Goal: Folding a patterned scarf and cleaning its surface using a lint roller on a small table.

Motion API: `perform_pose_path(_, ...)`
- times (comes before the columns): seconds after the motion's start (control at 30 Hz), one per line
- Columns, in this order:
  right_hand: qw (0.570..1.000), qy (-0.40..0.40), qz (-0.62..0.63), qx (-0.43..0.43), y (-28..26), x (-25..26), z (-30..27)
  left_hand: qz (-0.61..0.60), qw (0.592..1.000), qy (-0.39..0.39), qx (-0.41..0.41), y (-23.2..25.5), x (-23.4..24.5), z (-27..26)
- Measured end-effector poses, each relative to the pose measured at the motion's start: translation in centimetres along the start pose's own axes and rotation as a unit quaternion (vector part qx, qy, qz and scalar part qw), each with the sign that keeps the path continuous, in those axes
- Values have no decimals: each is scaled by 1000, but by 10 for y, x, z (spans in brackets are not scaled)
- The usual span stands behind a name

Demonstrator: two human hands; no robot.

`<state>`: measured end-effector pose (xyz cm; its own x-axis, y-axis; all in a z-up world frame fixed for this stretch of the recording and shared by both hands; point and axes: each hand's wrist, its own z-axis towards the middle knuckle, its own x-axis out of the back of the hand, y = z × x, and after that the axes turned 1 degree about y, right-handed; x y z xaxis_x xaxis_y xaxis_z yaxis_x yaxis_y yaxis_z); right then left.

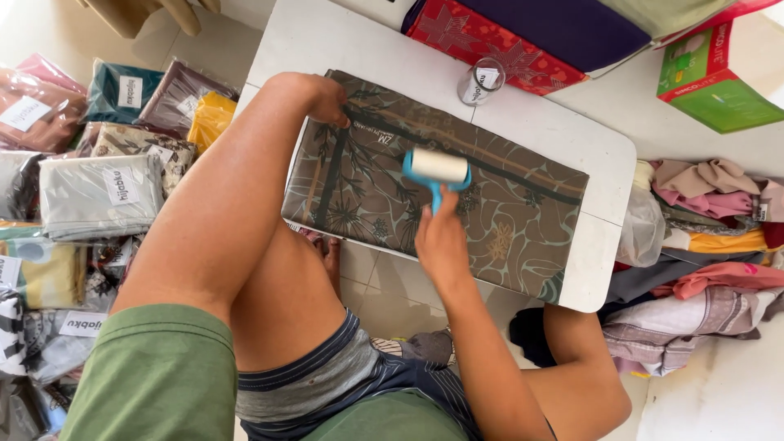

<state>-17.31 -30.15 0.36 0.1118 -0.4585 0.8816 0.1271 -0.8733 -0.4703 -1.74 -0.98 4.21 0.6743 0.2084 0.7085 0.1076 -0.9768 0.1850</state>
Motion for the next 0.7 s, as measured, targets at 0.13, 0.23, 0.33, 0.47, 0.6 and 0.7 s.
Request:
perform_pose_path(0.13, 994, -103, 9, -40, 3, 31, -98, 19, 999, 20, -27, -4, -10, 20)
perform_pose_path(0.23, 979, -182, -33, -87, 19, 69, -121, 20, 998, 47, -35, -6, -18, 30)
perform_pose_path(0.33, 970, -131, -195, 69, 43, 117, -98, 39, 998, 36, -30, 0, -13, 27)
perform_pose_path(0.47, 963, -91, -192, 166, 71, 136, -47, 48, 997, 46, -25, 2, -13, 28)
perform_pose_path(0.6, 934, -135, -188, 272, 50, 121, 0, 46, 996, 66, -28, -1, -12, 24)
perform_pose_path(0.7, 921, -184, -153, 307, 9, 96, 26, 35, 996, 76, -21, -8, -15, 21)
